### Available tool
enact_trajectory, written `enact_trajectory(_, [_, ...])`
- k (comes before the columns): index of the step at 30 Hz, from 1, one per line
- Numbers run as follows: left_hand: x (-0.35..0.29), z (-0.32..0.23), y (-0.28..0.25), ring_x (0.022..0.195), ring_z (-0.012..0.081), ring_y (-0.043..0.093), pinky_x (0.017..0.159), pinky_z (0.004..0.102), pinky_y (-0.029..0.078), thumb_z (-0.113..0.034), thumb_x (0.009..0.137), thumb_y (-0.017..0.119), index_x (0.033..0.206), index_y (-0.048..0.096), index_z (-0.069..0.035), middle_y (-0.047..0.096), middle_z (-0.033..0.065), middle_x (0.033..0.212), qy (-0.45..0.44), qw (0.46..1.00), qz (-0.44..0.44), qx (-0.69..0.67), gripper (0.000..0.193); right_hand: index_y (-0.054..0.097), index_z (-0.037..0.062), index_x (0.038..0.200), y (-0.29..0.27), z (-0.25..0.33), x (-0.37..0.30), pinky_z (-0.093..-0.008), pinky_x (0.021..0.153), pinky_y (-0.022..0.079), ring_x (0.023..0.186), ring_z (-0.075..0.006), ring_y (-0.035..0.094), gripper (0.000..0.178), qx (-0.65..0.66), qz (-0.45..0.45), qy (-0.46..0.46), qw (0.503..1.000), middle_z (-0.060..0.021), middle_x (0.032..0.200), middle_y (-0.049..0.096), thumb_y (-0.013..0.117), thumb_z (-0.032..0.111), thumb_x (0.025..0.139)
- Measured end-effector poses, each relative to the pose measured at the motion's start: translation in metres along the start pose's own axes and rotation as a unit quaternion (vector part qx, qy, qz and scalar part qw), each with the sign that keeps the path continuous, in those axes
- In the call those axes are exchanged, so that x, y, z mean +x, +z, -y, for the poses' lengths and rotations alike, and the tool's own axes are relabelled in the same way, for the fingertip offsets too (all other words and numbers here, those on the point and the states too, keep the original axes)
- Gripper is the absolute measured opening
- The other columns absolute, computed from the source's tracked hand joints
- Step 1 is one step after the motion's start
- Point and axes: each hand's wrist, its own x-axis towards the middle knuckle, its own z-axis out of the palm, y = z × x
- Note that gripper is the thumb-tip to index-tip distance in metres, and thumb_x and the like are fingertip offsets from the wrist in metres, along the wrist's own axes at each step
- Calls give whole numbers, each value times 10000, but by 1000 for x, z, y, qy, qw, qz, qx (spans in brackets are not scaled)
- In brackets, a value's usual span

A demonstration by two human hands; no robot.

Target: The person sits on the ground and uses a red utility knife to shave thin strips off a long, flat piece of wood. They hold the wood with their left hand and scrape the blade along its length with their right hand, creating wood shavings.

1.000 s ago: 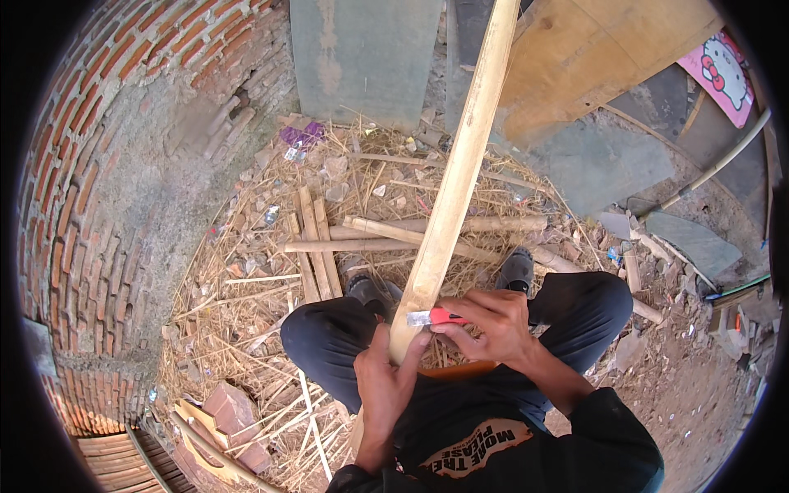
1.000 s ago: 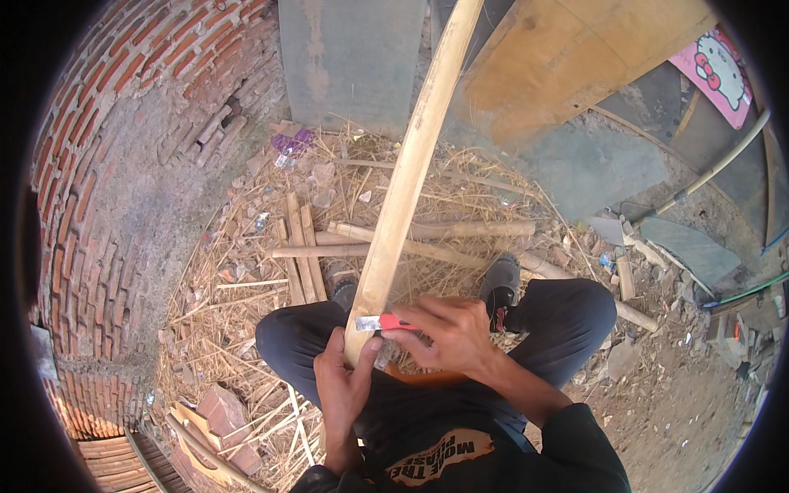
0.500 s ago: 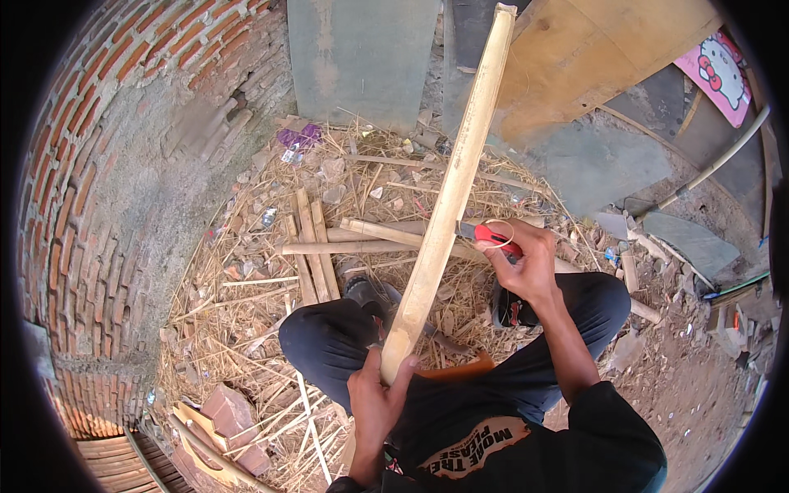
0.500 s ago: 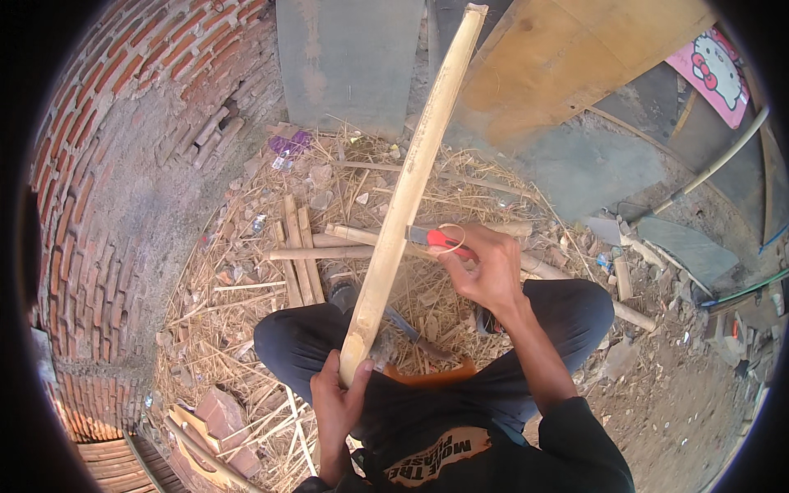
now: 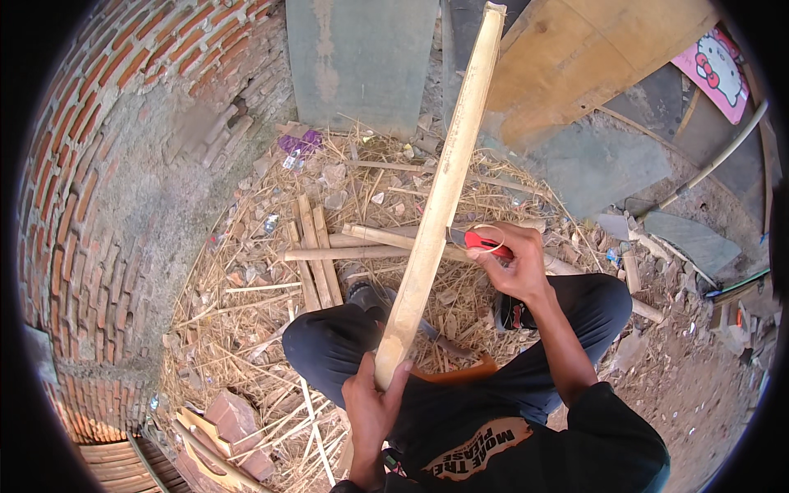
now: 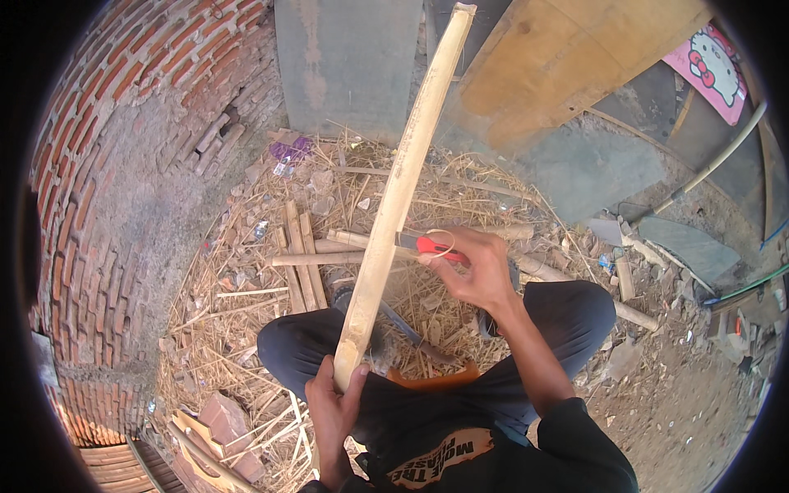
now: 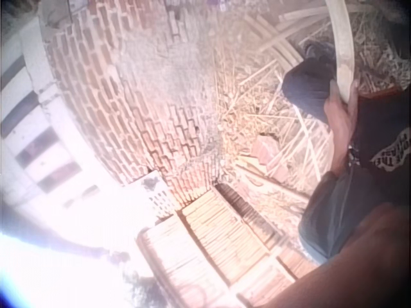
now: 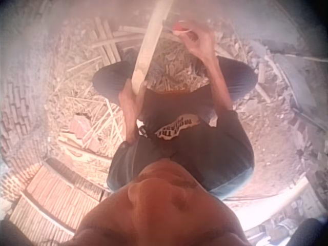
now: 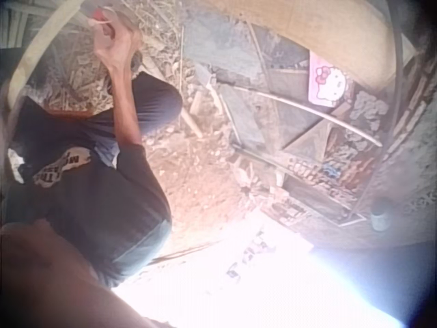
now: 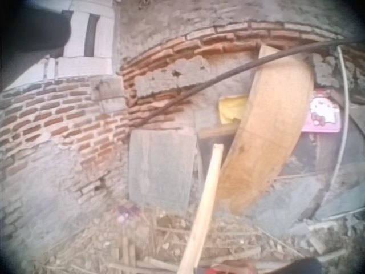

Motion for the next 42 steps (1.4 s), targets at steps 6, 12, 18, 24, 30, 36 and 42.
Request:
enact_trajectory(6, [2, -2, 1, 661, 393, 739, 598, 409, 537, -268, 956, 852, 1021, 663, 32, 729, 234, 770, -12, 1000, 7, 6, 360, 806, 11, 1081, 9, -18, -7, -351, 727, 595, 832, -234, 766, 234, 123, 0, 53, 991, -144, 1004, 809, 862, 110, 876])
enact_trajectory(12, [2, -3, 4, 656, 388, 739, 596, 411, 537, -279, 951, 859, 1031, 674, 25, 721, 235, 754, -2, 1000, 6, 14, 364, 815, 26, 1055, 7, -4, 0, -332, 667, 581, 775, -233, 761, 229, 27, -7, -17, 999, -131, 978, 814, 879, 147, 871])
enact_trajectory(18, [0, 1, 6, 520, 210, 581, 528, 362, 445, -222, 946, 850, 907, 636, 12, 641, 168, 647, 6, 1000, -17, -1, 320, 827, 51, 1038, 3, -13, 6, -322, 631, 568, 700, -236, 742, 225, -9, 1, -20, 1000, -122, 931, 813, 890, 168, 857])
enact_trajectory(24, [-2, 2, 5, 508, 216, 577, 523, 368, 442, -234, 945, 853, 895, 628, 16, 625, 171, 628, 0, 1000, -28, -1, 340, 836, 42, 1047, 5, -14, 17, -342, 656, 582, 711, -246, 756, 242, -21, -6, -3, 1000, -140, 917, 812, 892, 195, 867])
enact_trajectory(30, [-23, 13, -6, 514, 256, 612, 523, 375, 454, -275, 949, 856, 881, 627, 9, 632, 174, 624, -49, 998, 14, 30, 371, 832, 25, 1096, -19, -67, 65, -338, 710, 565, 725, -210, 737, 299, -36, -60, 66, 995, -163, 879, 804, 851, 279, 941])
enact_trajectory(36, [-48, 29, -12, 520, 300, 653, 518, 389, 466, -315, 955, 854, 886, 637, 11, 651, 184, 631, -82, 995, 46, 43, 398, 842, 71, 1142, -37, -151, 118, -352, 740, 548, 762, -185, 716, 376, -100, -114, 163, 975, -145, 856, 795, 819, 398, 958])
enact_trajectory(42, [-67, 48, -21, 517, 231, 642, 509, 362, 447, -318, 958, 846, 912, 665, 6, 654, 151, 621, -101, 990, 87, 40, 374, 846, 117, 1179, -63, -207, 154, -388, 798, 565, 842, -253, 749, 485, -200, -121, 204, 951, -135, 927, 810, 784, 533, 937])
